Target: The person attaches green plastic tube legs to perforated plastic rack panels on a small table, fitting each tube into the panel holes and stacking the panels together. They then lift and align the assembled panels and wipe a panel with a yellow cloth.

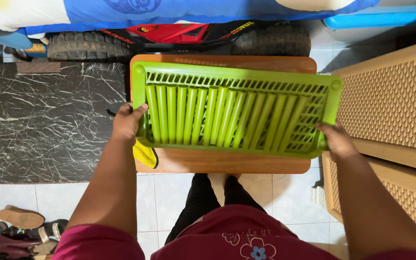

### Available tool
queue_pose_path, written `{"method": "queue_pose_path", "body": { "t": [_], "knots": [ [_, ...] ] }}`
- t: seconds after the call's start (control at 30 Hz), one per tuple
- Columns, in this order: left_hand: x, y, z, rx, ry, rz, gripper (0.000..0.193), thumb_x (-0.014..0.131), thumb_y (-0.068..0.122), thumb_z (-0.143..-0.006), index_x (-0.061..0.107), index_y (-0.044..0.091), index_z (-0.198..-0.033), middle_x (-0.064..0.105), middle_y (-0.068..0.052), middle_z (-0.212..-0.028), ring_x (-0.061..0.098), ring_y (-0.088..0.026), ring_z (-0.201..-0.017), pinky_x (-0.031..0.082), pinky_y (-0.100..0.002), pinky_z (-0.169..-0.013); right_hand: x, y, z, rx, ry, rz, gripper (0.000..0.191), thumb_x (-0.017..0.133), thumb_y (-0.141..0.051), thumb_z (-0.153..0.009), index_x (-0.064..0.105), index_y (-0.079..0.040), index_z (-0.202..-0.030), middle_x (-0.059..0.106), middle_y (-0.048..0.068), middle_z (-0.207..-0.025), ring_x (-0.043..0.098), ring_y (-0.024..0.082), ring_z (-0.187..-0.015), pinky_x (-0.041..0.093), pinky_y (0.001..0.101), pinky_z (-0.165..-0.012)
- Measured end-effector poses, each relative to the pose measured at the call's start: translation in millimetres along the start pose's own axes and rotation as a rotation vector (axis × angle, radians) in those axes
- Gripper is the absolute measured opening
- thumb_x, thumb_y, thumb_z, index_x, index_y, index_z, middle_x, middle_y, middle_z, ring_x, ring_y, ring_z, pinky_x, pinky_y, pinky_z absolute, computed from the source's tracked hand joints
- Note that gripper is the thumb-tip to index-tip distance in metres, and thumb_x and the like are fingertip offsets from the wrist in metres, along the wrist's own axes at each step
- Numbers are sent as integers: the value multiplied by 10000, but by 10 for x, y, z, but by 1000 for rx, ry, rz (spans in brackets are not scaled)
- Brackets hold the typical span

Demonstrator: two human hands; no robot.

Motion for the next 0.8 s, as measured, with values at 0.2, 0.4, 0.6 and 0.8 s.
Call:
{"method": "queue_pose_path", "body": {
  "t": [0.2, 0.4, 0.6, 0.8],
  "knots": [
    [-14, -92, -28, -85, 19, -10, 349, 760, 214, -914, 644, 33, -1189, 707, -44, -1035, 634, -138, -868, 525, -306, -774, 82, 14, 9, -8, 8, -26, 391, 620, -202, -957, 564, -54, -1315, 653, 99, -1192, 629, 265, -1057, 533, 442, -872],
    [-50, -25, 19, 47, 104, -75, 323, 777, 214, -919, 683, 26, -1164, 738, -39, -1047, 655, -121, -889, 531, -272, -811, 14, -37, 15, -157, 26, -46, 388, 660, -206, -964, 592, -41, -1309, 667, 87, -1188, 630, 221, -1073, 527, 392, -893],
    [-76, 14, -27, 64, -32, 68, 311, 758, 192, -943, 621, 29, -1169, 712, -36, -1037, 641, -136, -905, 523, -297, -835, -93, -2, 16, -138, 29, -28, 414, 654, -219, -963, 591, -34, -1328, 671, 96, -1201, 640, 218, -1072, 528, 390, -894],
    [-185, 91, -23, 89, -88, 67, 355, 723, 177, -955, 556, 45, -1239, 688, -69, -1121, 649, -160, -1002, 529, -307, -910, -185, -78, 4, -54, -22, 47, 462, 626, -262, -985, 552, -43, -1385, 669, 131, -1260, 647, 245, -1115, 514, 377, -950]
  ]
}}
Point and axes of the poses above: each hand's wrist, its own z-axis away from the middle knuckle, its own x-axis out of the palm, y = z × x, the point moved 6 cm from there along -z, towards the middle knuckle
